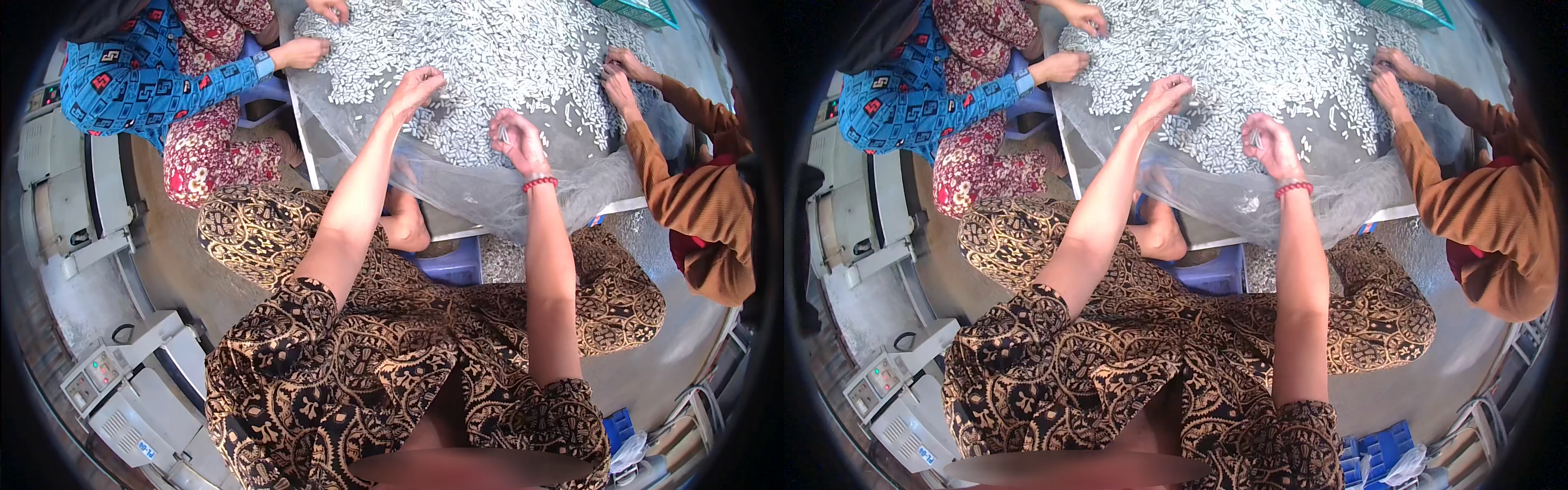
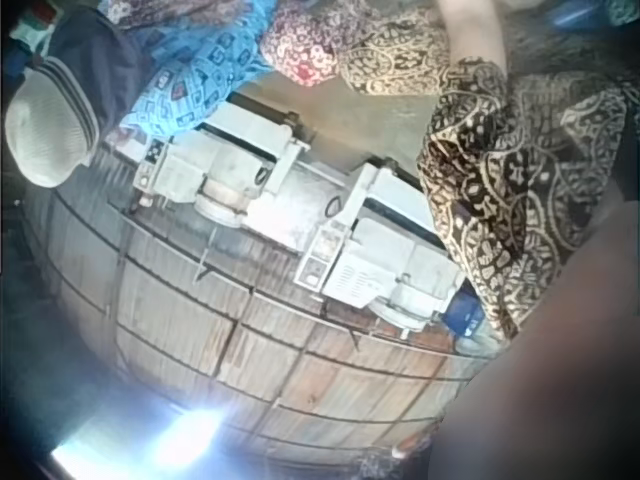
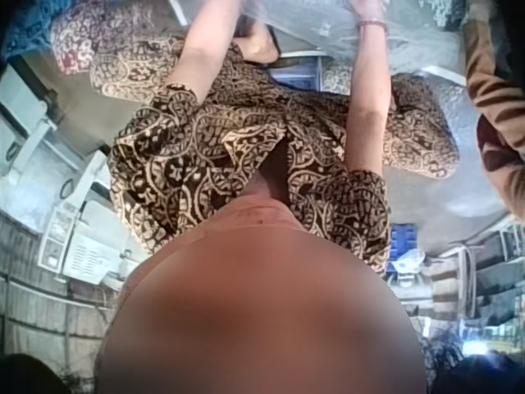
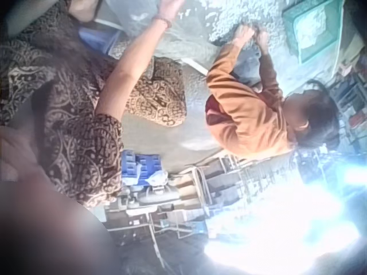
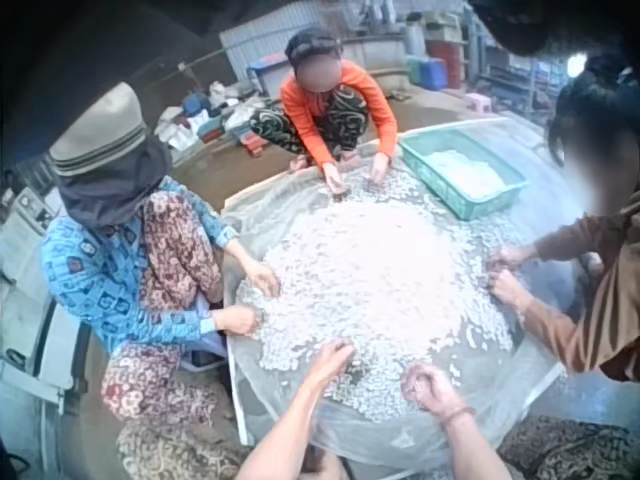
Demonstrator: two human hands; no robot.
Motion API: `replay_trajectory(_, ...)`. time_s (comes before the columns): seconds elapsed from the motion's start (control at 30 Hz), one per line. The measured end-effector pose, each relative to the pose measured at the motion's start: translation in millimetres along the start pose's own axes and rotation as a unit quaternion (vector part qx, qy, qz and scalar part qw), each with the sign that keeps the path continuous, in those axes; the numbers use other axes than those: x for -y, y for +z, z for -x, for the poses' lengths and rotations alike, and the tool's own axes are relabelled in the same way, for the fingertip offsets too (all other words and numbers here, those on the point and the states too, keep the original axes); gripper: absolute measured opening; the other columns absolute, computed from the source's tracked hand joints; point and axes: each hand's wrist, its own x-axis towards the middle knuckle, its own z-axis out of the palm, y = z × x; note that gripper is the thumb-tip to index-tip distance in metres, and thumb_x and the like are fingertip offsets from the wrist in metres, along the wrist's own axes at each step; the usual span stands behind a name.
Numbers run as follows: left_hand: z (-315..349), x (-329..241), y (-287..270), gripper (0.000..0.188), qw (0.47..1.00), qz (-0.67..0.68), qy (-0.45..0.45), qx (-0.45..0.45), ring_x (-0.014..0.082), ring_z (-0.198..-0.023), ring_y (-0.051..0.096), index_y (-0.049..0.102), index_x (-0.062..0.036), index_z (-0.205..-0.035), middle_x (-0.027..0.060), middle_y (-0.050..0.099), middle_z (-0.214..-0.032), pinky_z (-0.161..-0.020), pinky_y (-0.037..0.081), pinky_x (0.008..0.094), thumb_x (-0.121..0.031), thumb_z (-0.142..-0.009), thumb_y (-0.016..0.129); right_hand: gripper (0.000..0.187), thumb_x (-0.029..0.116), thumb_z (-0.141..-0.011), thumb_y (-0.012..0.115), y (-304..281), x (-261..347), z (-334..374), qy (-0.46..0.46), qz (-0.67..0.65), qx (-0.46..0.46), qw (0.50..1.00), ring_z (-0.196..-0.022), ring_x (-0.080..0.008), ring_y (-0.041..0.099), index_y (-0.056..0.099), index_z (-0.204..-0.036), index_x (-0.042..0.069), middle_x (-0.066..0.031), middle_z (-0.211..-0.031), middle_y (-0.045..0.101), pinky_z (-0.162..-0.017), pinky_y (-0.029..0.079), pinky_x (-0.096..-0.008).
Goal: The person sits at a table and sorts small white seeds by hand, picking items from a large pile and placing them into a green basket. Later, the person stands and operates a processing machine, adding seeds to the hopper and collecting the processed output in a blue bin.
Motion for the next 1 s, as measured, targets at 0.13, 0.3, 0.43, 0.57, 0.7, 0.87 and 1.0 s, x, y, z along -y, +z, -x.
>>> replay_trajectory(0.13, 7, -18, -1, 0.013, 0.972, 0.212, -0.005, 0.098, 0.0066, -0.056, 0.033, 0.047, -0.0072, -0.080, -0.0027, 0.037, -0.068, -0.044, 0.024, 0.0196, -0.020, -0.081, 0.050, 0.015, 0.022, -0.082, 0.055, 25, -19, -34, -0.010, 0.484, -0.090, 0.870, -0.062, -0.0193, 0.056, 0.055, -0.094, 0.013, -0.0043, -0.070, 0.058, -0.054, 0.044, -0.0310)
replay_trajectory(0.3, 6, -37, 0, 0.023, 0.947, 0.268, -0.022, 0.178, 0.0103, -0.060, 0.036, 0.048, -0.0015, -0.084, 0.0047, 0.040, -0.073, -0.040, 0.024, 0.0197, -0.023, -0.076, 0.045, 0.028, 0.023, -0.081, 0.057, 7, -29, -60, -0.092, 0.847, -0.051, 0.521, -0.081, -0.0292, 0.063, 0.052, -0.108, 0.021, -0.0145, -0.082, 0.064, -0.065, 0.050, -0.0420)
replay_trajectory(0.43, -6, -27, 10, 0.021, 0.986, 0.010, -0.090, 0.138, 0.0105, -0.051, 0.036, 0.060, -0.0031, -0.083, -0.0017, 0.044, -0.062, -0.039, 0.028, 0.0193, -0.022, -0.077, 0.055, 0.034, 0.022, -0.082, 0.056, -28, -5, -47, -0.056, 0.831, -0.144, 0.535, -0.083, -0.0332, 0.061, 0.045, -0.114, 0.020, -0.0158, -0.083, 0.063, -0.070, 0.047, -0.0457)
replay_trajectory(0.57, 2, 18, 27, 0.021, 0.805, -0.587, 0.055, 0.073, 0.0262, -0.084, 0.063, 0.066, -0.0129, -0.095, 0.0093, 0.066, -0.085, -0.074, 0.048, 0.0395, -0.021, -0.077, 0.061, 0.043, 0.024, -0.082, 0.057, -38, 16, -23, -0.068, 0.739, -0.138, 0.657, -0.085, -0.0367, 0.060, 0.041, -0.121, 0.019, -0.0188, -0.082, 0.062, -0.072, 0.045, -0.0458)
replay_trajectory(0.7, 18, 54, 36, 0.023, 0.783, -0.619, 0.058, -0.008, 0.0332, -0.083, 0.061, 0.063, -0.0094, -0.097, 0.0162, 0.064, -0.086, -0.072, 0.048, 0.0435, -0.022, -0.077, 0.060, 0.056, 0.028, -0.081, 0.060, -27, 15, -20, -0.062, 0.746, -0.150, 0.646, -0.086, -0.0376, 0.059, 0.034, -0.129, 0.017, -0.0202, -0.088, 0.063, -0.073, 0.045, -0.0460)
replay_trajectory(0.87, 18, 61, 36, 0.023, 0.802, -0.592, 0.029, -0.069, 0.0355, -0.078, 0.061, 0.062, -0.0052, -0.088, 0.0205, 0.063, -0.082, -0.070, 0.049, 0.0443, -0.024, -0.074, 0.061, 0.046, 0.028, -0.081, 0.058, -17, -6, -44, -0.015, 0.757, -0.249, 0.604, -0.087, -0.0386, 0.059, 0.037, -0.119, 0.011, -0.0222, -0.089, 0.062, -0.073, 0.046, -0.0456)
replay_trajectory(1.0, 6, 52, 16, 0.032, 0.892, -0.435, -0.016, -0.119, 0.0262, -0.071, 0.061, 0.063, -0.0061, -0.084, 0.0151, 0.064, -0.076, -0.066, 0.047, 0.0375, -0.030, -0.065, 0.070, 0.030, 0.025, -0.081, 0.056, -16, -19, -47, -0.005, 0.805, -0.160, 0.572, -0.085, -0.0355, 0.060, 0.046, -0.106, 0.011, -0.0186, -0.086, 0.063, -0.071, 0.047, -0.0455)
